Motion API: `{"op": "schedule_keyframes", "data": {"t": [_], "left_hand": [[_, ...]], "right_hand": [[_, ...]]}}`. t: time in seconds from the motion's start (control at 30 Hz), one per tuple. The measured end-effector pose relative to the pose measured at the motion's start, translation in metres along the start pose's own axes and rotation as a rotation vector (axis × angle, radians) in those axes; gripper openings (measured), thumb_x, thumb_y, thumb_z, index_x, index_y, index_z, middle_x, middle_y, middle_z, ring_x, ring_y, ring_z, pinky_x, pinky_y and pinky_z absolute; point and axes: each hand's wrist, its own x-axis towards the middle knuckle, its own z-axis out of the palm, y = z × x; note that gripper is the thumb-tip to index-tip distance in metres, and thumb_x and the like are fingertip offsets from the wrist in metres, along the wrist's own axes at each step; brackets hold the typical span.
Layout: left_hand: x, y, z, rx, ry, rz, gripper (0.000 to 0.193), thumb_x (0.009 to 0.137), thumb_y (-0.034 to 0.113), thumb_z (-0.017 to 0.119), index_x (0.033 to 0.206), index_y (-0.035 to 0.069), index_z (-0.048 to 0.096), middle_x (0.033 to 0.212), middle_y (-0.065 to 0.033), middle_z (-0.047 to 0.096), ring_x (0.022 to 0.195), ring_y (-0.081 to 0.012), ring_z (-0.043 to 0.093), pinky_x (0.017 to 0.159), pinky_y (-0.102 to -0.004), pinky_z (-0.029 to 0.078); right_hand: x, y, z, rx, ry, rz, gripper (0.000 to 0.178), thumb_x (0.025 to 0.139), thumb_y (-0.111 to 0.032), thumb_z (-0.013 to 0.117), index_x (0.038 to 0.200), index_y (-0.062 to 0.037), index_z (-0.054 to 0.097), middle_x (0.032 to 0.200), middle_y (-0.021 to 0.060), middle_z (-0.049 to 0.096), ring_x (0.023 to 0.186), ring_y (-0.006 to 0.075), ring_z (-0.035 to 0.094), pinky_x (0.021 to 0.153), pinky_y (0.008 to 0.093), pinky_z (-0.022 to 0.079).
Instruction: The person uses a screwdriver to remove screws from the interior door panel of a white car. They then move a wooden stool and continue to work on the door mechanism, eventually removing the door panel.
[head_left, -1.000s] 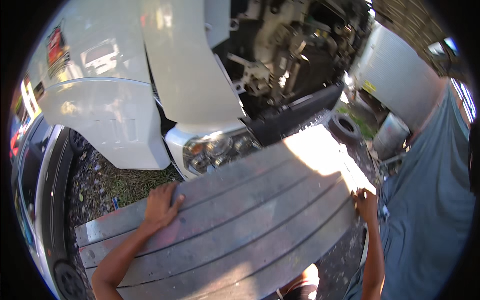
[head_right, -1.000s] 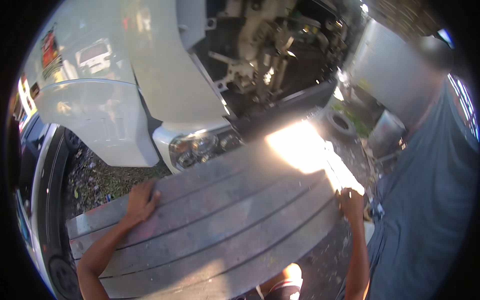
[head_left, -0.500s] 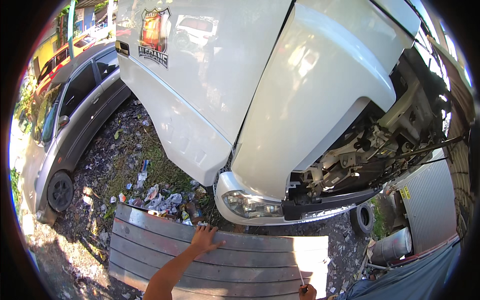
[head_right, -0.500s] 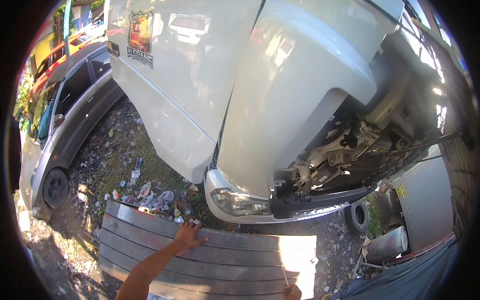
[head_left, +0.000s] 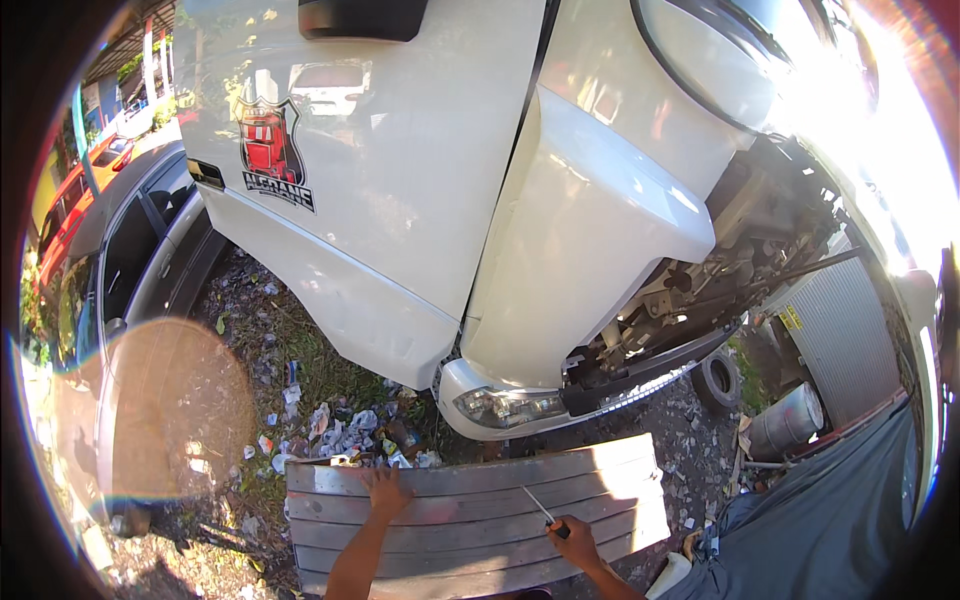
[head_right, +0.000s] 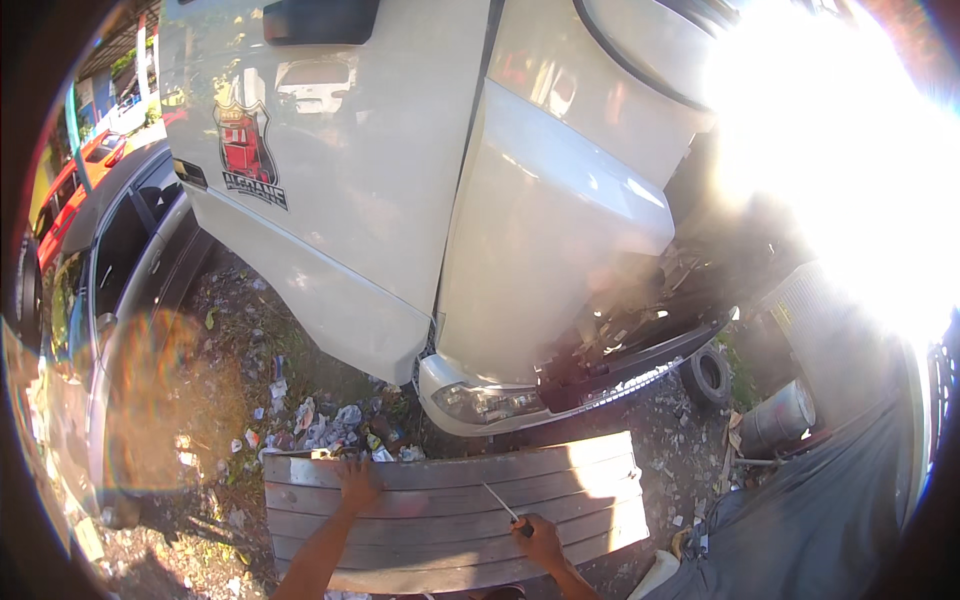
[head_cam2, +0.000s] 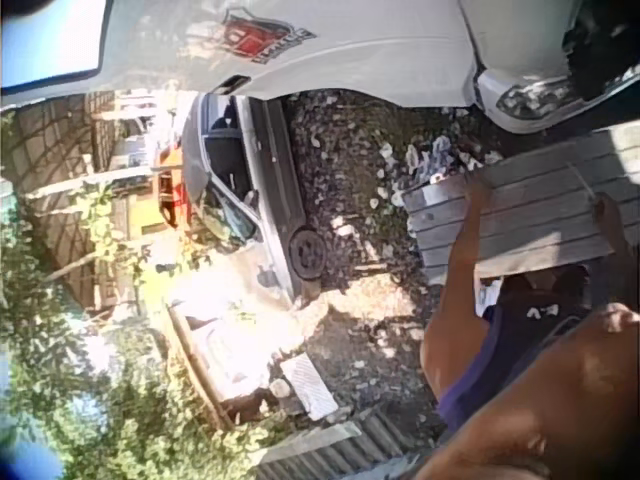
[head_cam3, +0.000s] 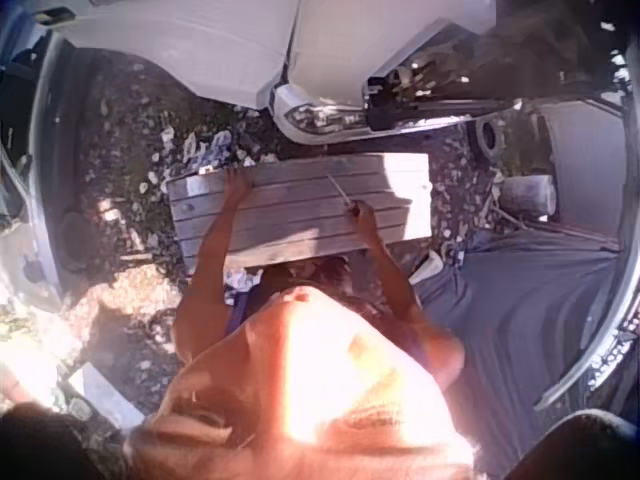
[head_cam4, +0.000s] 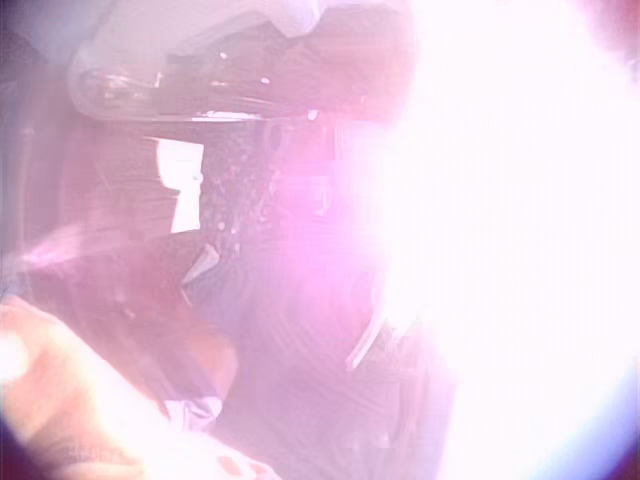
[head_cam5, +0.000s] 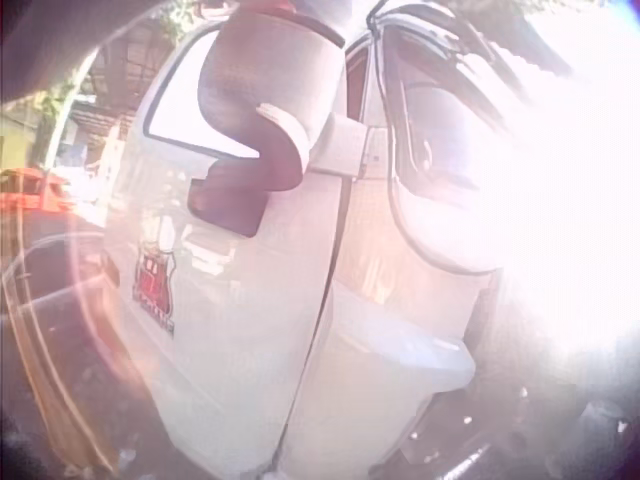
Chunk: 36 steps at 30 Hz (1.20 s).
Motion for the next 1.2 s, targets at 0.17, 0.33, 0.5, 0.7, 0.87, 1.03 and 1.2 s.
{"op": "schedule_keyframes", "data": {"t": [0.17, 0.33, 0.5, 0.7, 0.87, 1.03, 1.2], "left_hand": [[0.024, -0.079, -0.036, 0.01, -0.383, -0.075, 0.108, 0.073, 0.062, 0.079, 0.16, 0.031, 0.025, 0.169, -0.0123, 0.017, 0.155, -0.0424, 0.009, 0.113, -0.0793, 0.014], [0.012, -0.081, -0.028, 0.022, -0.289, -0.059, 0.114, 0.073, 0.048, 0.086, 0.162, 0.028, 0.019, 0.17, -0.0065, 0.004, 0.154, -0.0455, 0.003, 0.107, -0.0845, 0.019], [0.02, -0.075, -0.029, 0.028, -0.307, -0.037, 0.111, 0.071, 0.038, 0.09, 0.16, 0.029, 0.024, 0.17, -0.0111, 0.011, 0.155, -0.0451, 0.004, 0.111, -0.0814, 0.015], [0.035, -0.114, 0.019, 0.322, -0.123, 0.147, 0.092, 0.088, 0.055, 0.062, 0.158, 0.007, 0.026, 0.145, -0.0141, 0.051, 0.132, -0.0401, 0.043, 0.111, -0.0531, 0.034], [0.049, -0.086, 0.014, 0.233, -0.191, 0.039, 0.084, 0.088, 0.055, 0.06, 0.153, 0.008, 0.037, 0.14, -0.0184, 0.052, 0.125, -0.0401, 0.048, 0.106, -0.0562, 0.039], [0.049, -0.05, -0.026, 0.08, -0.228, -0.262, 0.09, 0.081, 0.05, 0.072, 0.156, 0.015, 0.035, 0.152, -0.0204, 0.04, 0.138, -0.0416, 0.037, 0.109, -0.0642, 0.034], [0.013, -0.003, -0.053, -0.166, -0.087, -0.226, 0.088, 0.079, 0.047, 0.079, 0.152, 0.015, 0.043, 0.152, -0.0224, 0.043, 0.139, -0.0393, 0.042, 0.109, -0.0609, 0.038]], "right_hand": [[-0.022, -0.03, -0.009, -0.012, 0.136, -0.025, 0.019, 0.083, -0.014, 0.079, 0.092, -0.0025, 0.067, 0.084, 0.0161, 0.071, 0.078, 0.0278, 0.072, 0.069, 0.0352, 0.054], [-0.036, -0.023, -0.011, -0.032, 0.183, 0.144, 0.019, 0.084, -0.014, 0.079, 0.092, -0.0017, 0.067, 0.083, 0.0168, 0.071, 0.077, 0.0294, 0.071, 0.069, 0.035, 0.053], [-0.026, -0.024, -0.027, -0.01, 0.151, 0.077, 0.019, 0.085, -0.018, 0.077, 0.094, -0.0041, 0.068, 0.084, 0.0145, 0.071, 0.079, 0.0307, 0.071, 0.071, 0.0385, 0.053], [0.039, -0.055, -0.066, -0.093, 0.062, -0.128, 0.017, 0.085, -0.015, 0.077, 0.093, -0.0037, 0.068, 0.086, 0.0106, 0.07, 0.078, 0.0248, 0.07, 0.068, 0.0379, 0.054], [0.046, -0.046, -0.115, -0.127, 0.058, -0.07, 0.018, 0.085, -0.018, 0.073, 0.099, -0.0085, 0.07, 0.093, 0.0082, 0.072, 0.09, 0.0276, 0.072, 0.078, 0.0395, 0.056], [0.095, -0.02, -0.145, -0.174, 0.028, -0.179, 0.017, 0.084, -0.016, 0.076, 0.096, -0.0071, 0.07, 0.091, 0.01, 0.072, 0.085, 0.0255, 0.072, 0.075, 0.0363, 0.056], [0.151, -0.046, -0.141, -0.252, -0.238, -0.343, 0.019, 0.083, -0.021, 0.076, 0.095, -0.0074, 0.071, 0.092, 0.0123, 0.073, 0.089, 0.0287, 0.072, 0.08, 0.0385, 0.057]]}}
